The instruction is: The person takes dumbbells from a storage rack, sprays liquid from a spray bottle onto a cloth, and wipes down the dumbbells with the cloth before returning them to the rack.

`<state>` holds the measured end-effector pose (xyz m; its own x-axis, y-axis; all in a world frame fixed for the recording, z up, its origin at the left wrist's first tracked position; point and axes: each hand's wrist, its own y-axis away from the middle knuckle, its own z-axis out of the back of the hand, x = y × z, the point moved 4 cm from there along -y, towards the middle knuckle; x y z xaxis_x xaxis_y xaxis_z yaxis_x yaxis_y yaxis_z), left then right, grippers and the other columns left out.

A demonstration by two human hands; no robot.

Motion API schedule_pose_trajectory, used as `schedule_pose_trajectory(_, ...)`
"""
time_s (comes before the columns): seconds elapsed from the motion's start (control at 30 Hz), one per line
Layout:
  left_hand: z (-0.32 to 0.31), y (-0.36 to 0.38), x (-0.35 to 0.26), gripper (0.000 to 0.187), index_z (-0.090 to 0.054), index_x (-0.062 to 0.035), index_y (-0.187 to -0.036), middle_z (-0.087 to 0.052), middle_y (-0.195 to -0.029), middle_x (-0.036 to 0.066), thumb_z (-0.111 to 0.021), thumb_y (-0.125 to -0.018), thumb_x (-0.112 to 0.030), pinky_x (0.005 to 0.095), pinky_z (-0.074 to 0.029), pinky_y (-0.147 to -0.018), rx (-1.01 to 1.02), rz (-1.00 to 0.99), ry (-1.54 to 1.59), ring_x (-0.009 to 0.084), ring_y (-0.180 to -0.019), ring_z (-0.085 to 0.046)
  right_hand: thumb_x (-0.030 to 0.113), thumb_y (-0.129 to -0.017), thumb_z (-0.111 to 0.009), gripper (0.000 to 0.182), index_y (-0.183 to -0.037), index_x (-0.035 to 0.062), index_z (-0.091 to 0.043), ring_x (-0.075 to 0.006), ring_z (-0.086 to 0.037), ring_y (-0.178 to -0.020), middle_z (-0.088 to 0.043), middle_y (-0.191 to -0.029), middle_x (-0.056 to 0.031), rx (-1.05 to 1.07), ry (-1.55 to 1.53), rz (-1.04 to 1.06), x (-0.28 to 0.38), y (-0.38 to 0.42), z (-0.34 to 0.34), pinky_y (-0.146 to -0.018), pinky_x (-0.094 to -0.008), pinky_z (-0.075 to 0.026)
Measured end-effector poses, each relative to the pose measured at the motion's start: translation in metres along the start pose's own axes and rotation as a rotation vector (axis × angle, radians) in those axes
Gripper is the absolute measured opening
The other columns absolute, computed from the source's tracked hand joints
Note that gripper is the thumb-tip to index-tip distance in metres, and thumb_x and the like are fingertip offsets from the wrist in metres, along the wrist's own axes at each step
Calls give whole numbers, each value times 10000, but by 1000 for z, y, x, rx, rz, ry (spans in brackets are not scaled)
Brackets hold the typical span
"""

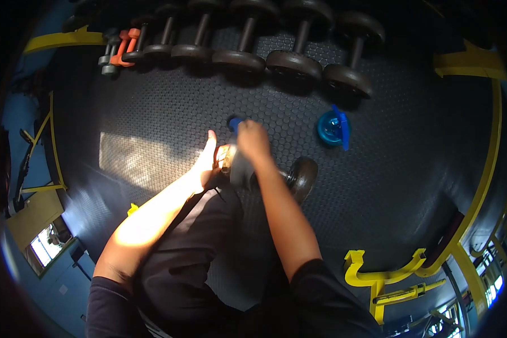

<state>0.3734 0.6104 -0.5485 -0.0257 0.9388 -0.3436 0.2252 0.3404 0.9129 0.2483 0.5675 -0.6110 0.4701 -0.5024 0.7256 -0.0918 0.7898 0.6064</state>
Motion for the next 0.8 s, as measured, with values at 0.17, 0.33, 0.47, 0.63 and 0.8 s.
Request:
schedule_pose_trajectory(0.17, 38, -42, 16, 940, -600, -6, -1284, -680, -951, 6, -204, -929, -781, 234, -449, -752, 504, -4, 319, 91, -823, -582, 284, -941, -469, 390, -1044, -35, -668, -428, -603, -1103, -639, -1145, -273, -108, -136, 112, -36, -23, -20, -989, -469, -446)
schedule_pose_trajectory(0.33, -5, 5, -14, 960, -498, 24, -1369, -642, -1202, 106, -236, -920, -782, 301, -487, -932, 106, 20, 174, 166, -1065, -615, 185, -842, -635, 500, -1266, -54, -516, -565, -260, -1369, -407, -1391, -249, -504, 206, 519, -2, 113, -70, -1103, -565, -333)
schedule_pose_trajectory(0.47, -5, -1, -12, 964, -489, 30, -1368, -618, -1265, 117, -260, -910, -787, 329, -476, -980, 131, -17, 122, 199, -1133, -601, 147, -861, -617, 387, -1229, 31, -588, -516, -455, -1240, -530, -1282, -231, -167, 122, 412, -64, 145, -102, -1024, -517, -433)
schedule_pose_trajectory(0.63, 13, -22, -7, 442, -510, 12, -1314, -633, -1187, 217, -517, -982, -280, 369, -466, -960, 20, -373, -830, 302, -1130, -611, 3, -912, -505, 240, -1130, -64, -582, -443, -578, -990, -593, -1071, -250, -228, -123, 301, -86, 239, -43, -892, -443, -473)
schedule_pose_trajectory(0.8, -14, 0, -22, 470, -419, 29, -1369, -589, -1241, 269, -507, -982, -221, 415, -438, -1002, -62, -406, -1012, 395, -1176, -580, 77, -961, -470, 292, -1163, -115, -558, -425, -583, -1054, -609, -1135, -259, -374, -61, 375, -64, 283, 68, -980, -486, -419)
